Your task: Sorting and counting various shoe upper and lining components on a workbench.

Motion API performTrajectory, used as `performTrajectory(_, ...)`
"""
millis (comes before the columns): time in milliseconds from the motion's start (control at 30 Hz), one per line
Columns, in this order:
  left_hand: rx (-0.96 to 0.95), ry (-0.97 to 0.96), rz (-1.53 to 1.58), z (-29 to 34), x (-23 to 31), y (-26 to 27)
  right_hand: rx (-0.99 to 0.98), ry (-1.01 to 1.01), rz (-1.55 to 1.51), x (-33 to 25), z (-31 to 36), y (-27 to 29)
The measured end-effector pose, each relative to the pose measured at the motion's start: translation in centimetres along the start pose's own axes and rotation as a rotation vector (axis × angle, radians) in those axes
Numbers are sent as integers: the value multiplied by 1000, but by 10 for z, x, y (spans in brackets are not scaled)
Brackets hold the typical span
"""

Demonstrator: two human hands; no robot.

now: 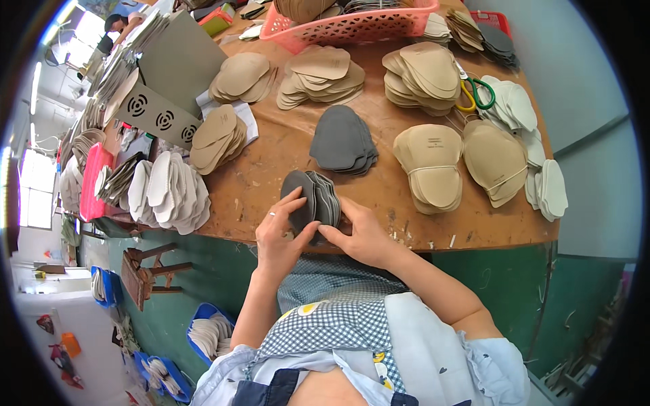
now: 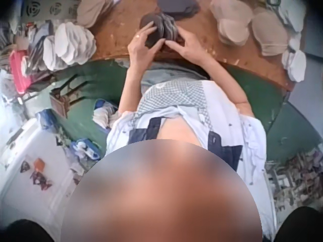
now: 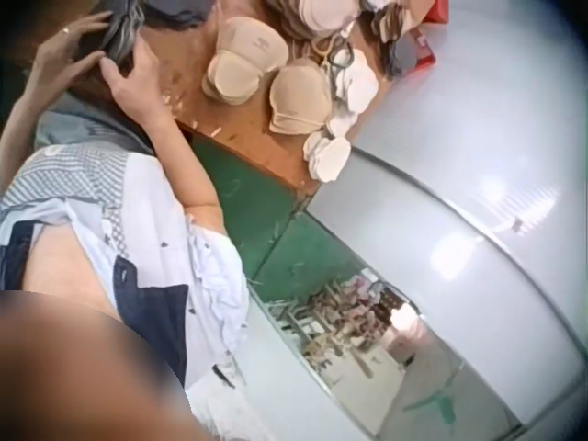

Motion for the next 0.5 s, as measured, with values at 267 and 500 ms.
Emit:
performTrajectory(267, 308, 1, 105, 6, 13, 29, 83, 47, 212, -29, -3, 6)
performTrajectory(500, 67, 9, 75, 13, 33, 5, 92, 100, 192, -26, -5, 10)
Point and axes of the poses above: each hand's wrist, its own z-axis away from the middle knuckle, its own y-axis out of the back of the hand, x = y × z, the point moved 6 cm from there along -z, towards the middle knuckle, and after that the axes turned 14 degrees about y, right-handed, at the moved point
